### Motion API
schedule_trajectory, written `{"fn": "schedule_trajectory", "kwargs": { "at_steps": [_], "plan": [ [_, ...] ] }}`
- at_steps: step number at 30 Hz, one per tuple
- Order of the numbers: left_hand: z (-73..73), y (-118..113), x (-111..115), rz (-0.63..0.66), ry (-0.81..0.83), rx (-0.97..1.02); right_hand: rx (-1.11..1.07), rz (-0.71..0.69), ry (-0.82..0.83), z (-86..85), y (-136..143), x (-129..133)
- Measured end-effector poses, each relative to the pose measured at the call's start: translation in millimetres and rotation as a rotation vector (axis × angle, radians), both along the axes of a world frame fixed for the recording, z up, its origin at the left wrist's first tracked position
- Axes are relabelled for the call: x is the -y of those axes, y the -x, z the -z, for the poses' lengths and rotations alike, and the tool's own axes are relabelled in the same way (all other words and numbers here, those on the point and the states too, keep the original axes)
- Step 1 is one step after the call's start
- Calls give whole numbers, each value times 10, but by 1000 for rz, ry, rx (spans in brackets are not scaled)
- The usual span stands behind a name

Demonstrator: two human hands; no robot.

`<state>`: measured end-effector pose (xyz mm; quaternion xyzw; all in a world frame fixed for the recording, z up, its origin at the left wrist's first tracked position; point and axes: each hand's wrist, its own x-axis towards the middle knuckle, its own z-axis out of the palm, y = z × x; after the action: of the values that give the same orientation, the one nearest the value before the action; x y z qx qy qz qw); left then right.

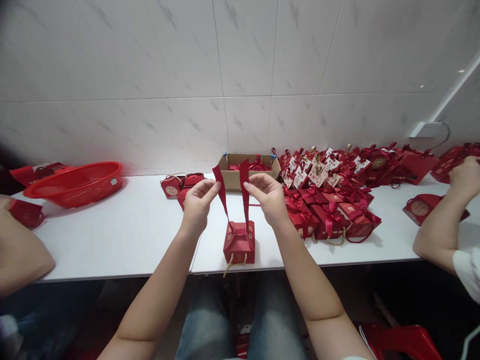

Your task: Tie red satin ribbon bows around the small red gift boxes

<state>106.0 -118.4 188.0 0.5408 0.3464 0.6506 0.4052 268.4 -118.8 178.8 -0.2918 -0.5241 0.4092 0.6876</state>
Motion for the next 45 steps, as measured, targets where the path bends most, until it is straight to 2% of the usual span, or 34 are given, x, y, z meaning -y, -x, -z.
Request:
{"fn": "schedule_trajectory", "kwargs": {
  "at_steps": [4, 8, 12, 16, 19, 23, 25, 27, 29, 31, 34, 37, 41, 43, 45],
  "plan": [
    [-8, 4, -4, -6, -28, -34, -43, -78, 41, -38, 21, -6],
    [-43, -9, 7, 0, -72, -179, 94, -111, 43, -139, 67, -18],
    [-81, -30, 12, -51, -145, -314, 241, -187, -6, -230, 115, 13],
    [-88, -35, 3, -69, -199, -384, 272, -214, -21, -214, 147, 18],
    [-81, -12, -13, 60, -145, -380, 237, -235, -3, -142, 124, -51],
    [-55, 77, -69, 359, 60, -372, 264, -419, 43, -78, -27, -151],
    [-34, 128, -107, 443, 137, -354, 374, -545, 33, -94, -126, -160],
    [-8, 161, -142, 472, 184, -313, 575, -592, -40, -133, -202, -142],
    [18, 174, -168, 454, 213, -269, 815, -474, -180, -167, -234, -115],
    [45, 172, -187, 418, 234, -244, 1008, -272, -325, -168, -225, -96],
    [83, 167, -195, 395, 265, -241, 1147, -68, -426, -105, -179, -101],
    [111, 168, -174, 367, 243, -284, 1167, 36, -447, -19, -147, -135],
    [143, 160, -130, 388, 133, -320, 1080, 114, -459, 37, -128, -174],
    [168, 150, -129, 375, 73, -326, 1013, 108, -440, 51, -113, -176],
    [200, 135, -147, 309, 23, -336, 913, 64, -375, 78, -86, -169]
  ]
}}
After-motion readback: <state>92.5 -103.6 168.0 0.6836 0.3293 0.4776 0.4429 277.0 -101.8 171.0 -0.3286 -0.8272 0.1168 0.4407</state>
